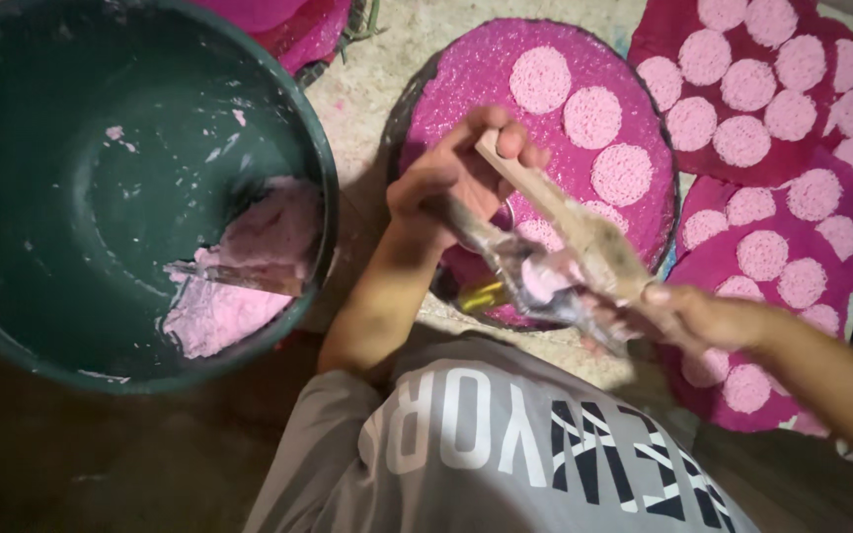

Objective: The person scoops pink dough from a green bowl using a wooden spatula and fills a handheld metal press. They press the dough into a pink tray to form round discs, then remove the discs and place them on a pink mat. The person repeats this process multiple times.

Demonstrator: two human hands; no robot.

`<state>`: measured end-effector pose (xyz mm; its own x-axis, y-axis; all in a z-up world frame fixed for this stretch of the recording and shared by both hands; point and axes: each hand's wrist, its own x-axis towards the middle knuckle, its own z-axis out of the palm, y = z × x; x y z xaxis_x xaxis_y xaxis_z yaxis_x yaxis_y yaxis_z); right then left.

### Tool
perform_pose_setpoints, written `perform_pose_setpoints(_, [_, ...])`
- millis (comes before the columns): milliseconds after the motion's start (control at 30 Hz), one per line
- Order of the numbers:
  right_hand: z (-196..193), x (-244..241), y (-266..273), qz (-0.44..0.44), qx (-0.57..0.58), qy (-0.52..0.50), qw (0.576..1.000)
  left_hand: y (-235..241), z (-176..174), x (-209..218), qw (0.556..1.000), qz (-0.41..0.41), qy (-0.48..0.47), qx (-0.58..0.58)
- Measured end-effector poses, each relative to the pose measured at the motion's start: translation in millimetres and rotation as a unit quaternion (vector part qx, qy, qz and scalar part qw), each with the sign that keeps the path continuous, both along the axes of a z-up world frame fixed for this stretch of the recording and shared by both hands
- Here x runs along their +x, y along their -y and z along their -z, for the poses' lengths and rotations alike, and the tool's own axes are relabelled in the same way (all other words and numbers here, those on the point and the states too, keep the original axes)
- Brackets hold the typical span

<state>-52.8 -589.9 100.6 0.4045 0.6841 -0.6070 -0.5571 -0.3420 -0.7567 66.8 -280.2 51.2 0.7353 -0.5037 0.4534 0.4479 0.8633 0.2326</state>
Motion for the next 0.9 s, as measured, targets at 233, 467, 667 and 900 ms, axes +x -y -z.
perform_pose_setpoints(233, [-35, 59, 11, -0.057, -0.237, 0.016, 0.97, 25, 32, 42, 0.992, -0.046, -0.042, -0.112])
perform_pose_setpoints(467, [-34, 70, -34, -0.022, -0.29, 0.08, 0.953, 10, 60, 61, 0.983, -0.064, -0.07, -0.16])
perform_pose_setpoints(667, [-25, 66, -61, -0.004, -0.314, 0.079, 0.946, -7, 74, 69, 0.978, -0.039, -0.032, -0.204])
perform_pose_setpoints(900, [-40, 63, -57, 0.024, -0.353, 0.059, 0.933, 31, 100, 60, 0.978, -0.046, -0.09, -0.183])
